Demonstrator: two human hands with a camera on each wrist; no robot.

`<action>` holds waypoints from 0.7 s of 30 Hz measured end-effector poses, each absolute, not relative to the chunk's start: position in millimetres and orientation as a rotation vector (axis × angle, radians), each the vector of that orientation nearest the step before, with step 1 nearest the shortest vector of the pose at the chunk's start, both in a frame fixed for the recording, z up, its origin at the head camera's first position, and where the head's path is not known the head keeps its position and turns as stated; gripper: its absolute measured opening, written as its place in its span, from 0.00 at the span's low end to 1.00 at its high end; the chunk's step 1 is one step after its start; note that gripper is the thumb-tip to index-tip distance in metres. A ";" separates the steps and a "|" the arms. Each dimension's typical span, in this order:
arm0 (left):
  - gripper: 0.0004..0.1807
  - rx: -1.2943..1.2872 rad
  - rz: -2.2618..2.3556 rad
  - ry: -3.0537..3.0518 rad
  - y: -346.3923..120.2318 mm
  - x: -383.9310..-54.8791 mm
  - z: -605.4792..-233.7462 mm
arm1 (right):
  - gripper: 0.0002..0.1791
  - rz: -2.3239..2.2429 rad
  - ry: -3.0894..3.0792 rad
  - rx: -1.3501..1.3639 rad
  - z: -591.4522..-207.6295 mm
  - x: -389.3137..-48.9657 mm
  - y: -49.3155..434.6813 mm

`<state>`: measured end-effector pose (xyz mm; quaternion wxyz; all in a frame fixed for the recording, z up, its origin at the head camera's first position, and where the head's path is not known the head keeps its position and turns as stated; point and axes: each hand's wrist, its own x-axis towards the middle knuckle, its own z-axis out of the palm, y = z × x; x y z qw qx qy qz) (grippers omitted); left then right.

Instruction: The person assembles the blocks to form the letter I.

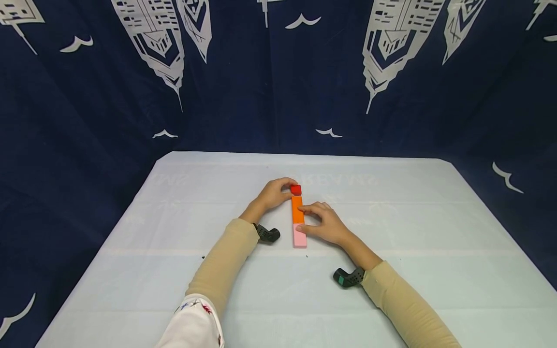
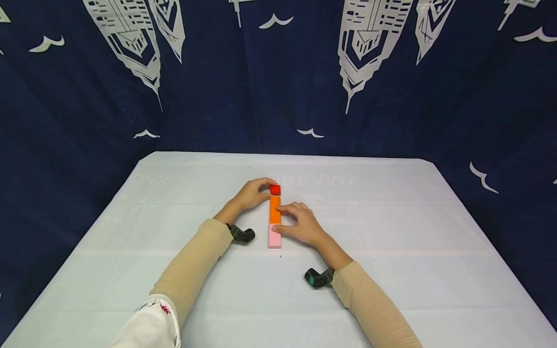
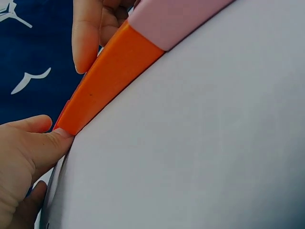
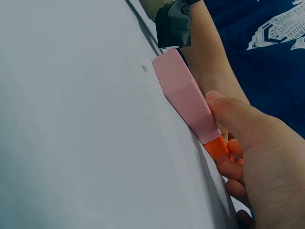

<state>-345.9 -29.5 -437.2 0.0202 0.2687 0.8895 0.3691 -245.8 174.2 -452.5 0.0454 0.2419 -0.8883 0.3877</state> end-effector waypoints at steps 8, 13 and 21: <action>0.22 0.804 1.148 2.745 -41.3 -342.2 -434.6 | 0.30 1.188 -2.716 0.741 -452.0 -245.9 171.5; 0.23 0.791 1.145 2.751 -51.8 -340.5 -434.6 | 0.32 1.199 -2.723 0.726 -451.6 -247.2 170.2; 0.22 0.841 1.143 2.773 -65.6 -329.1 -428.4 | 0.32 1.370 -2.711 0.660 -450.2 -247.8 174.5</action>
